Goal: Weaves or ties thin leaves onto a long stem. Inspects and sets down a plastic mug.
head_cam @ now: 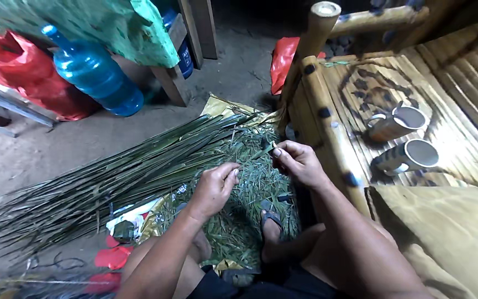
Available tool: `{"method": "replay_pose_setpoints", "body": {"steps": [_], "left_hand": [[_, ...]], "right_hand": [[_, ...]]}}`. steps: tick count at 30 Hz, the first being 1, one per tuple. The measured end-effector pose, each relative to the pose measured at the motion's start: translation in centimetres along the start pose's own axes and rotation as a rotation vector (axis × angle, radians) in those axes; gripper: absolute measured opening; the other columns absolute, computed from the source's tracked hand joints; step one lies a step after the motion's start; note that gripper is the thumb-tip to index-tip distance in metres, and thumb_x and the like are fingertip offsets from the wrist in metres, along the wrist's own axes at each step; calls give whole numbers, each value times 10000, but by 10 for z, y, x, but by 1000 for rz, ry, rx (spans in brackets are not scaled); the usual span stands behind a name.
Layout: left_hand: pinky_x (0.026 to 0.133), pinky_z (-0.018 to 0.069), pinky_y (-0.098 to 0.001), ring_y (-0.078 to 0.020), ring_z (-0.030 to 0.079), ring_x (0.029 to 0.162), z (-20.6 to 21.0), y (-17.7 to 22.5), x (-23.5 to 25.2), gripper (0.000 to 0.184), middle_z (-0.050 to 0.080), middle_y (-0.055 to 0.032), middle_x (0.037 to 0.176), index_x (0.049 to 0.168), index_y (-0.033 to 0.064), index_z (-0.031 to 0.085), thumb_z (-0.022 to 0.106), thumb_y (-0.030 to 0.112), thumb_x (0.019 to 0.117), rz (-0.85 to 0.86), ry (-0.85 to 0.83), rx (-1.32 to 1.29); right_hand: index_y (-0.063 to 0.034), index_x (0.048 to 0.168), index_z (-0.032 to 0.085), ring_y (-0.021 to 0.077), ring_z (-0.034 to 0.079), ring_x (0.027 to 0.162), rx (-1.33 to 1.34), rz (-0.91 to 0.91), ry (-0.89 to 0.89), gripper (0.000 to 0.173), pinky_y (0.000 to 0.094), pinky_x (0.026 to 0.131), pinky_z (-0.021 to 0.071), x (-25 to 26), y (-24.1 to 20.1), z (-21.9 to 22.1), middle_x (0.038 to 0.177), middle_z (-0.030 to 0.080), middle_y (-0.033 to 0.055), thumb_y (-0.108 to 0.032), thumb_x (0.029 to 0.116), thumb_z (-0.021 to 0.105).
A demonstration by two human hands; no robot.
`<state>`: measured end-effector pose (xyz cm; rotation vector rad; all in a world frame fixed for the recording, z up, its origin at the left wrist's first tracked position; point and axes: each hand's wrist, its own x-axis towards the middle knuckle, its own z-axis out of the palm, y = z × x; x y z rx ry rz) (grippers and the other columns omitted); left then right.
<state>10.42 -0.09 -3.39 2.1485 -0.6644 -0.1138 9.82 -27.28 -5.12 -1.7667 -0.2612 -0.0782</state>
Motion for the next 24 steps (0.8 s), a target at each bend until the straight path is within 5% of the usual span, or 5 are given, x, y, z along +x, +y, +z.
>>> {"method": "replay_pose_setpoints", "body": {"steps": [6,9,12,18,24], "left_hand": [[760,574,-273,-75,663,755,-4,-5,-5,299,705,-15,862,1162,69,711,458,208,1086,-73,-91,64],[763,581,-337,-124,672,749,-15,-11,-11,295,704,-49,852,1147,50,712,461,194,1085,-152,-114,107],[703,561,-264,-61,647,705,-23,-19,-20,279,703,3,827,1152,65,712,468,179,1081,-240,-57,32],[813,583,-375,-130,697,812,-18,-22,-17,312,733,-35,901,1232,60,675,432,207,1106,-227,-86,99],[752,578,-312,-92,659,748,-8,-16,-9,303,694,-7,842,1181,57,683,420,179,1093,-106,-72,66]], "right_hand": [[-54,987,698,80,604,560,-94,70,-98,223,261,529,542,5,12,-7,721,671,10,-218,1035,555],[-32,1043,699,102,588,569,-179,126,-5,273,303,544,543,10,20,-26,741,653,36,-249,1052,533],[-56,1005,666,97,565,526,-163,109,69,271,285,497,521,15,16,-41,693,623,17,-268,1058,507],[-19,1015,658,124,618,564,52,155,-126,278,296,524,553,4,16,24,743,674,51,-237,1057,490],[-2,1013,664,83,622,626,124,87,-227,254,259,590,546,-6,15,59,780,682,33,-193,1059,502]]}}
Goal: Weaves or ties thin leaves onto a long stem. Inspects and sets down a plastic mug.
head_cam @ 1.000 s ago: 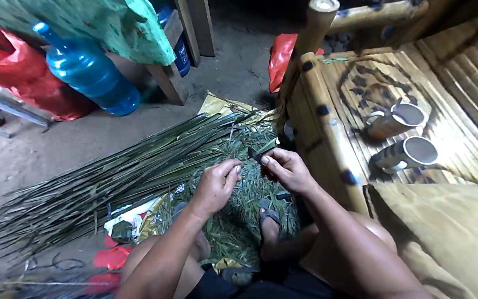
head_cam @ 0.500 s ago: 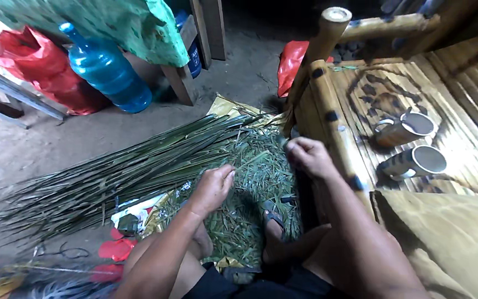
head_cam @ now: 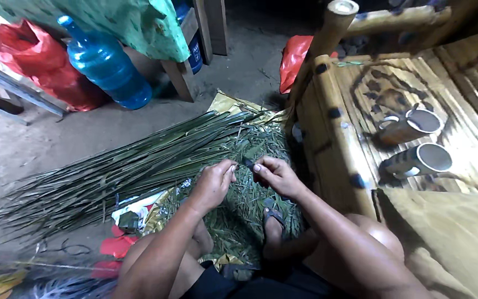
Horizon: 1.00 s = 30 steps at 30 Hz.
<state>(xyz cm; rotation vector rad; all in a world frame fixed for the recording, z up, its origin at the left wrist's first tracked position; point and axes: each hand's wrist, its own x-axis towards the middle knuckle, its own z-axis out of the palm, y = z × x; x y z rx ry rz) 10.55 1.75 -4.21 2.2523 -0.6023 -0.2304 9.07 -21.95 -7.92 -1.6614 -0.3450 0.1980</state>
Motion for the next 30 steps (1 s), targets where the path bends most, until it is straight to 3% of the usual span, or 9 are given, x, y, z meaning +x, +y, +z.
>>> {"method": "replay_pose_setpoints", "body": {"steps": [12,15,19,26,30], "left_hand": [[682,545,-220,-26,615,691,-2,3,-4,296,674,39,809,1132,84,708,434,186,1084,10,-19,-64],[709,559,-242,-45,634,712,-4,1,-7,294,684,22,822,1144,78,708,441,188,1087,-18,-20,-27],[741,571,-297,-82,655,733,-10,-6,-15,292,699,-8,838,1154,63,706,450,188,1089,-102,-1,24],[732,592,-291,-88,679,734,2,0,-9,225,710,-29,829,1060,49,716,531,177,1064,-54,110,31],[713,590,-319,-124,681,721,15,6,-1,229,705,-49,820,1006,47,710,535,186,1056,6,135,77]], "right_hand": [[-46,1012,682,81,586,553,-130,-82,96,246,251,509,522,2,-8,-52,722,655,13,-238,1049,533],[-48,996,687,75,582,544,-179,-59,79,243,246,503,518,3,-6,-62,711,654,9,-227,1048,532],[-64,987,663,92,541,485,-219,-22,221,260,269,449,499,3,-9,-86,673,608,11,-246,1063,494],[-12,1026,662,115,639,594,60,89,9,265,286,549,563,0,-10,-12,774,697,51,-219,1058,499],[-8,1016,661,97,626,593,106,136,-14,270,259,550,541,0,-6,11,772,692,46,-207,1070,487]]}}
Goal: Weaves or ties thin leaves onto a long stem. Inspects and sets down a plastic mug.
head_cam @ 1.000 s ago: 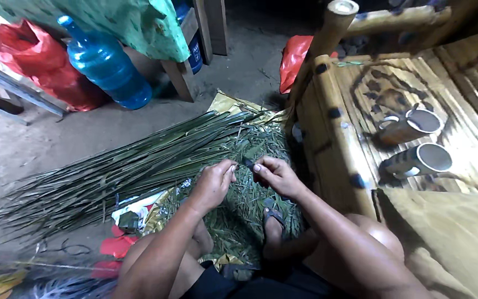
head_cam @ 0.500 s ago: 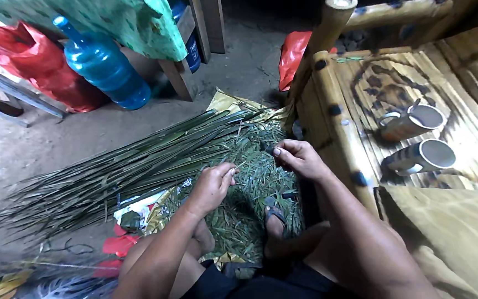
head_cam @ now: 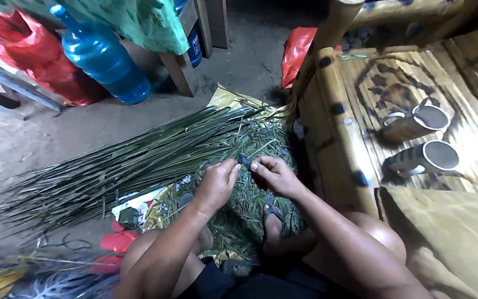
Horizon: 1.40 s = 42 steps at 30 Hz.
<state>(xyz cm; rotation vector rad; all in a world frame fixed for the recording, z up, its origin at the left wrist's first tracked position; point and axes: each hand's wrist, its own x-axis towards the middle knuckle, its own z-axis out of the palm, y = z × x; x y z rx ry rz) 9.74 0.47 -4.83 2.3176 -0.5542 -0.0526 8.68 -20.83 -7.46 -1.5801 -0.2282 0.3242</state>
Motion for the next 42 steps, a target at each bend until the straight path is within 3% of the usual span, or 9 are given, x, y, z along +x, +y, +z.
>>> {"method": "replay_pose_setpoints", "body": {"steps": [9,17,22,27,30,34,38,42], "left_hand": [[712,588,-281,-92,677,715,-3,3,3,242,709,-29,815,1056,55,724,510,168,1059,46,-17,-3],[706,569,-269,-97,657,710,-9,-2,-4,190,702,-50,832,1040,49,731,564,132,1006,37,-50,21],[781,589,-365,-164,695,788,-27,-17,-13,226,725,-83,899,1076,34,737,548,151,1036,-41,-43,62],[801,590,-450,-218,707,807,-27,-22,-18,301,722,-95,891,1128,45,714,474,219,1079,-73,-99,78],[758,590,-404,-184,687,756,-19,-14,-15,299,707,-70,847,1119,51,712,467,217,1078,-20,-82,60],[682,565,-310,-116,639,684,-8,-2,-5,262,660,-33,765,1008,56,704,489,196,1063,34,-42,-8],[692,570,-280,-82,645,690,-6,1,0,278,686,-17,788,1086,59,727,484,192,1066,33,-58,-45],[721,578,-295,-96,659,717,-10,-5,-3,268,693,-26,814,1091,59,726,492,189,1063,21,-50,-14]], "right_hand": [[-43,998,677,91,596,544,-147,-73,190,260,256,506,523,-1,-9,-39,711,664,24,-234,1056,511],[-60,952,683,82,566,508,-280,-60,114,230,251,481,499,1,-9,-65,672,646,9,-206,1036,526],[-57,966,661,97,535,482,-360,-62,291,278,282,460,500,-1,-12,-92,652,591,9,-255,1058,488],[-38,984,655,116,590,526,-188,-57,243,265,296,494,538,0,-15,-53,685,635,26,-224,1054,480],[-18,1005,662,130,631,578,-92,-55,112,274,306,533,562,-1,-4,-18,740,675,54,-228,1056,494],[-12,1000,655,96,627,601,-28,-96,14,261,263,557,546,1,5,6,761,682,40,-202,1065,488],[-30,992,676,83,594,572,-100,-126,120,253,254,537,524,0,0,-16,720,654,21,-208,1052,507],[-54,1001,673,103,562,506,-180,-139,273,269,273,463,503,2,-7,-58,684,633,22,-253,1059,503]]}}
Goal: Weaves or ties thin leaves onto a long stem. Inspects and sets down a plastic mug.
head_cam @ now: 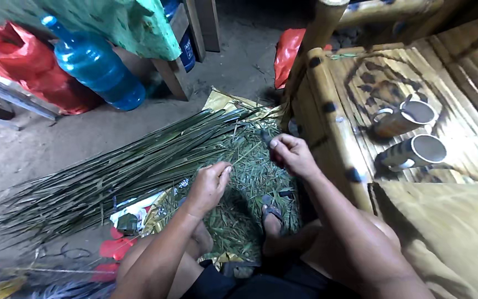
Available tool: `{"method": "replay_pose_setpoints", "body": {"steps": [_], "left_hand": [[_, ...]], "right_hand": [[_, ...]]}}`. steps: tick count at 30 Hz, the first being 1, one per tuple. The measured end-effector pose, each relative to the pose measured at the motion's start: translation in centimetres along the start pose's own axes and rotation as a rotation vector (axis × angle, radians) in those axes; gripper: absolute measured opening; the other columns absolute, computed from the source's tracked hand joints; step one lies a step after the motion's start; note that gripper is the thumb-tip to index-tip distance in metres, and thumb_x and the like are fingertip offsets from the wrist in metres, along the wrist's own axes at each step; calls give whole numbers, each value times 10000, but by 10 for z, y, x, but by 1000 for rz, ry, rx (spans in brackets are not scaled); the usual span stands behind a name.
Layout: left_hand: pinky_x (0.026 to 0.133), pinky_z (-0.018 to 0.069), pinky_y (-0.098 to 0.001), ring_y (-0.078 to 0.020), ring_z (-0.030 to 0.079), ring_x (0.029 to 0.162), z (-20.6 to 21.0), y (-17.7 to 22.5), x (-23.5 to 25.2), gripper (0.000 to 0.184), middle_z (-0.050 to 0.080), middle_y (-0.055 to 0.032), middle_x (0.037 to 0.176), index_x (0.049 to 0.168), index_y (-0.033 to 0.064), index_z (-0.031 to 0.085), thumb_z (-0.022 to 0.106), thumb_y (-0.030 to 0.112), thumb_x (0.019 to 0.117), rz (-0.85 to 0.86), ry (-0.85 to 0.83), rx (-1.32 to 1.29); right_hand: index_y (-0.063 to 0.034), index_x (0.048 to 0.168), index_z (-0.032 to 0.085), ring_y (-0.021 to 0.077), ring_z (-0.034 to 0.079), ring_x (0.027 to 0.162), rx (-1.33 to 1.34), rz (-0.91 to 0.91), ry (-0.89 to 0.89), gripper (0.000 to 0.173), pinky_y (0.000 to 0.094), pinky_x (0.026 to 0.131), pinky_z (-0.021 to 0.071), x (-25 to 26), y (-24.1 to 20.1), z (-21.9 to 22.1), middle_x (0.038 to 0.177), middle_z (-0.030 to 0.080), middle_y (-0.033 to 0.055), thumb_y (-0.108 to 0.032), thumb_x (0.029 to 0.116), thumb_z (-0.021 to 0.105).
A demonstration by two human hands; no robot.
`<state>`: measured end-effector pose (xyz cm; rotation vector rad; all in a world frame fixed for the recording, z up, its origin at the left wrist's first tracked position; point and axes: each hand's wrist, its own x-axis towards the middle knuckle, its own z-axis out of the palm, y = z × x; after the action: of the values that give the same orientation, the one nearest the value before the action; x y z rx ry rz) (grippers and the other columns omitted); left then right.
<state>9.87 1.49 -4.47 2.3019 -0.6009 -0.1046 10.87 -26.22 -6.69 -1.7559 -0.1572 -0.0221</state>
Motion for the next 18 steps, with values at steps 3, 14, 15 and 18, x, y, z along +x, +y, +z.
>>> {"method": "replay_pose_setpoints", "body": {"steps": [3,14,15,18], "left_hand": [[751,580,-326,-120,670,742,-2,-6,-6,274,702,-43,834,1091,54,729,494,192,1061,-43,8,31],[815,595,-373,-169,707,853,4,-1,-5,283,734,-83,975,1148,46,727,510,210,1067,28,45,28],[815,594,-373,-173,704,850,3,-1,-6,280,731,-86,971,1147,47,728,515,209,1065,19,45,26],[811,590,-342,-144,697,835,1,-3,-5,274,730,-70,959,1122,48,735,515,201,1060,9,56,-7]], "right_hand": [[-83,1015,656,121,545,482,15,57,82,295,279,429,488,6,-3,-20,686,618,34,-306,1076,474],[-89,1160,625,83,582,530,439,209,-49,214,236,506,530,-7,-10,32,711,635,19,-221,1063,488],[-98,1176,618,86,576,517,455,207,-8,220,239,493,532,-5,-9,27,705,624,19,-224,1069,472],[-78,1155,623,107,590,528,410,190,5,233,258,502,542,-5,-13,26,711,629,34,-230,1075,466]]}}
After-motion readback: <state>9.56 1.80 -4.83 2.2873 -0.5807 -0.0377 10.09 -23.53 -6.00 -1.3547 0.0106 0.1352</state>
